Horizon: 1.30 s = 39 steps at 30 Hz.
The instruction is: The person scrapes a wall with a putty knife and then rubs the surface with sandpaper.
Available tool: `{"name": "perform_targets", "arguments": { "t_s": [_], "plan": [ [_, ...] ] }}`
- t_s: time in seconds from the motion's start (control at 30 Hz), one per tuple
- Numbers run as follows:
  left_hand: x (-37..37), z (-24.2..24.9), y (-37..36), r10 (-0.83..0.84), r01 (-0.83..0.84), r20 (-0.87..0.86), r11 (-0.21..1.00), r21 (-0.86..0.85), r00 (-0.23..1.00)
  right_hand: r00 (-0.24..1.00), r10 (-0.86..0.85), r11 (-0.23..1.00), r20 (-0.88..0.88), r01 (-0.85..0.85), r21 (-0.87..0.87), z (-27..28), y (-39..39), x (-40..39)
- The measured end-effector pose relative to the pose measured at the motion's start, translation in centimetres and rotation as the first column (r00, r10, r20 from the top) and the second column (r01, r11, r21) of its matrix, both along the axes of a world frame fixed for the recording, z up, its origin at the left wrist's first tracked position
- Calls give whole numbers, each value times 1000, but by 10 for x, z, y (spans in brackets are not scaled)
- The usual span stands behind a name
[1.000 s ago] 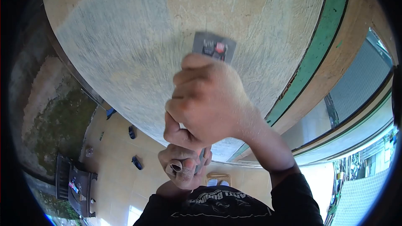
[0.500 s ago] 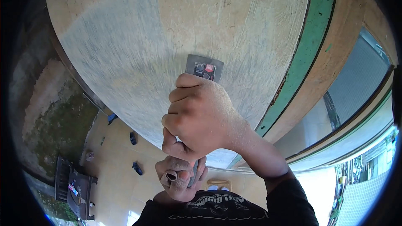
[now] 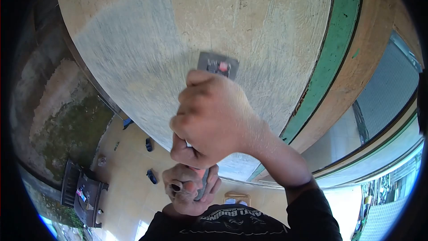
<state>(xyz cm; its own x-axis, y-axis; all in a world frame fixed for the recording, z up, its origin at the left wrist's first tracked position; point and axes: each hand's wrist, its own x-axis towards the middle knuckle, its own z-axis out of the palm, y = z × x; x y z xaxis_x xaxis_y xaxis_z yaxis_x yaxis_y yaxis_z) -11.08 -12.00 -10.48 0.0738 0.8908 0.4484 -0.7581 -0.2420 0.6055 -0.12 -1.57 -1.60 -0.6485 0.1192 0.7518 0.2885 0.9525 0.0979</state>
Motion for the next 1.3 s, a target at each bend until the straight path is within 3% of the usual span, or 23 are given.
{"name": "perform_targets", "arguments": {
  "t_s": [0.07, 0.37, 0.47, 0.67, 0.9, 1.0, 1.1, 1.3],
  "plan": [
    [-2, 9, 5, -30, 30, 4, 999, 11, 1000, 999, -30, 997, -17, 31, 75, 14, 1, -2],
    [2, -9, -1, 26, -26, 8, 999, 20, 1000, 1000, -6, 1000, 28, 6, 21, -2, -3, 2],
    [-9, 12, -3, -100, 99, -20, 995, -14, 995, 1000, 22, 998, -21, -20, 60, 10, -1, -2],
    [9, -16, 1, 0, 0, 1, 999, 45, 1000, 999, -34, 997, -22, 35, 69, -7, -4, 4],
    [2, 4, 2, -82, 87, -61, 993, 74, 995, 999, -44, 996, 10, 43, 75, 11, -5, 7],
    [11, -6, 4, 50, -49, -7, 995, 86, 999, 998, -54, 994, -27, 57, 90, 1, -3, 5],
    [7, -15, 9, -51, 53, -18, 991, 123, 999, 999, -12, 996, -38, 16, 83, -2, 0, 6],
    [16, -2, 13, -4, 5, -5, 987, 162, 1000, 996, -92, 989, 10, 90, 113, 13, -4, 13]
  ]
}}
